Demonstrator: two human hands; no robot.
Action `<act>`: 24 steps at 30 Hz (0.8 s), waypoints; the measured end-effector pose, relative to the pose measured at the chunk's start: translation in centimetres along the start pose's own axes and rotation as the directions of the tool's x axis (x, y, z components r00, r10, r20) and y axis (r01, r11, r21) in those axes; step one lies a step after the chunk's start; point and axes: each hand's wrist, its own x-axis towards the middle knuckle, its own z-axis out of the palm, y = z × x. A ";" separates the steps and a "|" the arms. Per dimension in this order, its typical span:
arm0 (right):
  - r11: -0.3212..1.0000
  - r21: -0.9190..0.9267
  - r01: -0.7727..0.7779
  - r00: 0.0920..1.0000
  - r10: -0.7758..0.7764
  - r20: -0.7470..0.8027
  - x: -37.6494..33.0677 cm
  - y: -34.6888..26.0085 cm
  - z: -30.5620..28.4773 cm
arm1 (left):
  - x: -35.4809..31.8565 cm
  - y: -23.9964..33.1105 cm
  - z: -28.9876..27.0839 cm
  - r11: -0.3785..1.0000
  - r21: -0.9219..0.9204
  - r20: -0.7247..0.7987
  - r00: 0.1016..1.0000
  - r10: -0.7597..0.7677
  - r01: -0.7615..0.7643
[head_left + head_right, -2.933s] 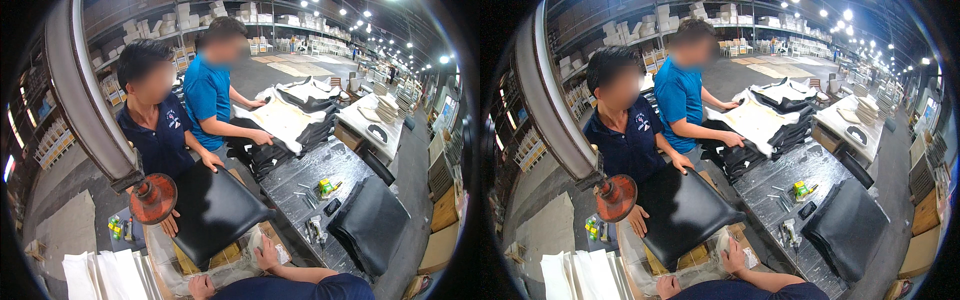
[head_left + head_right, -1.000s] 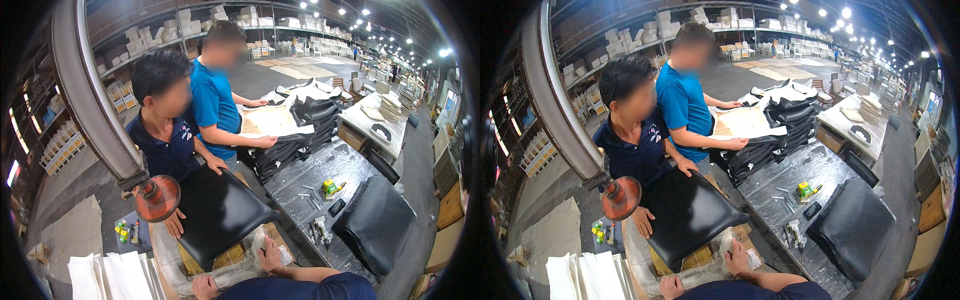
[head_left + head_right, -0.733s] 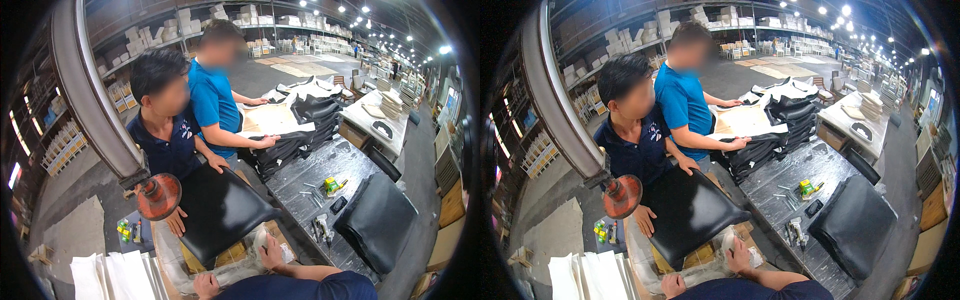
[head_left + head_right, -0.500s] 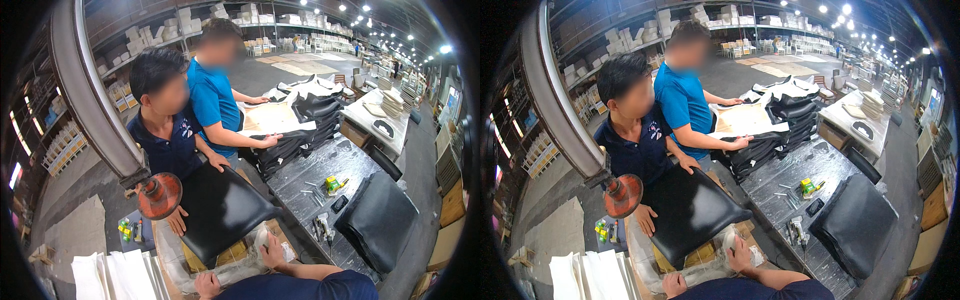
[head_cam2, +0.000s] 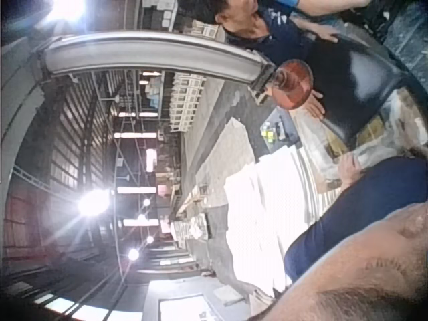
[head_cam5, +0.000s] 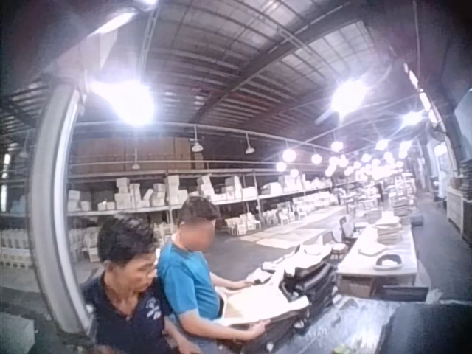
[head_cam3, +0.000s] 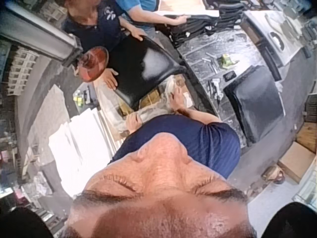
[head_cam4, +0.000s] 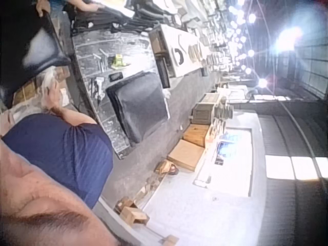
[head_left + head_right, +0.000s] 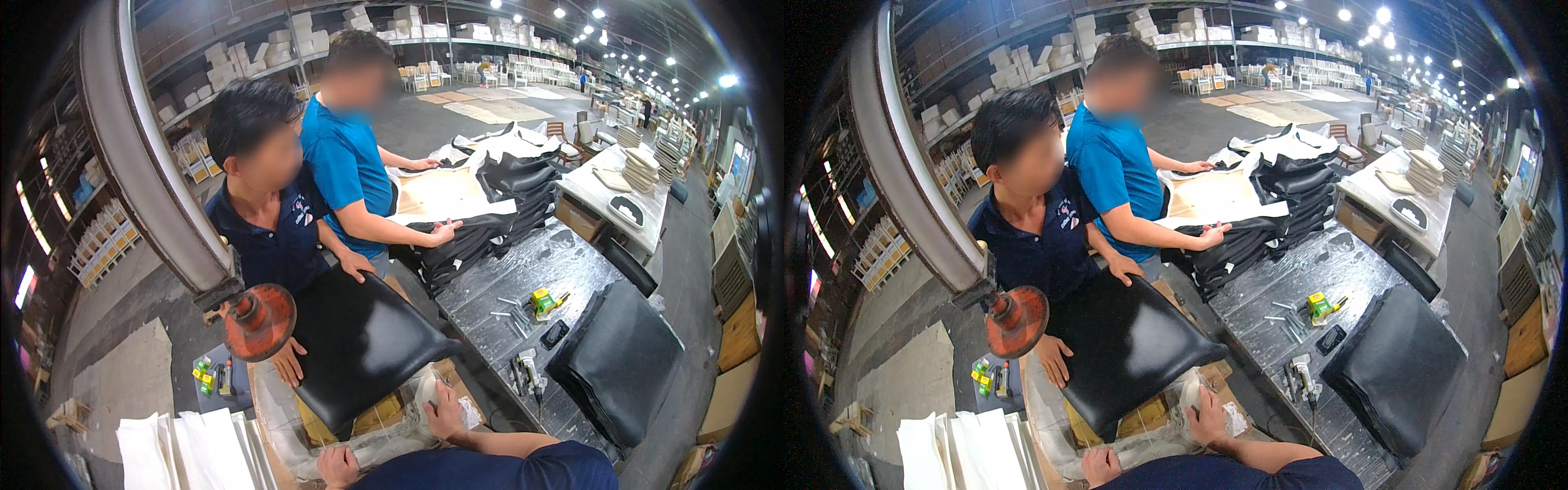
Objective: The person staples fabric to the underside of a chair seat using a pneumatic staple gun while a coworker assists by holding the seat and applying pressure. They flip the seat to check the top surface, then continue stapling the edges.
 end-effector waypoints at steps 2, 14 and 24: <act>1.000 -0.013 0.013 1.000 -0.014 -0.009 0.0 0.1 0.0 | 0.0 0.0 0.1 1.000 0.002 -0.008 1.000 0.015 -0.015; 1.000 -0.019 -0.008 1.000 0.009 0.028 -0.2 -1.1 -0.9 | -0.1 -0.6 0.3 0.998 0.020 -0.045 0.997 0.061 -0.060; 1.000 -0.013 0.006 1.000 -0.006 -0.001 -0.2 -0.9 -0.7 | -0.1 -0.3 0.1 0.998 0.004 -0.062 0.996 0.059 -0.059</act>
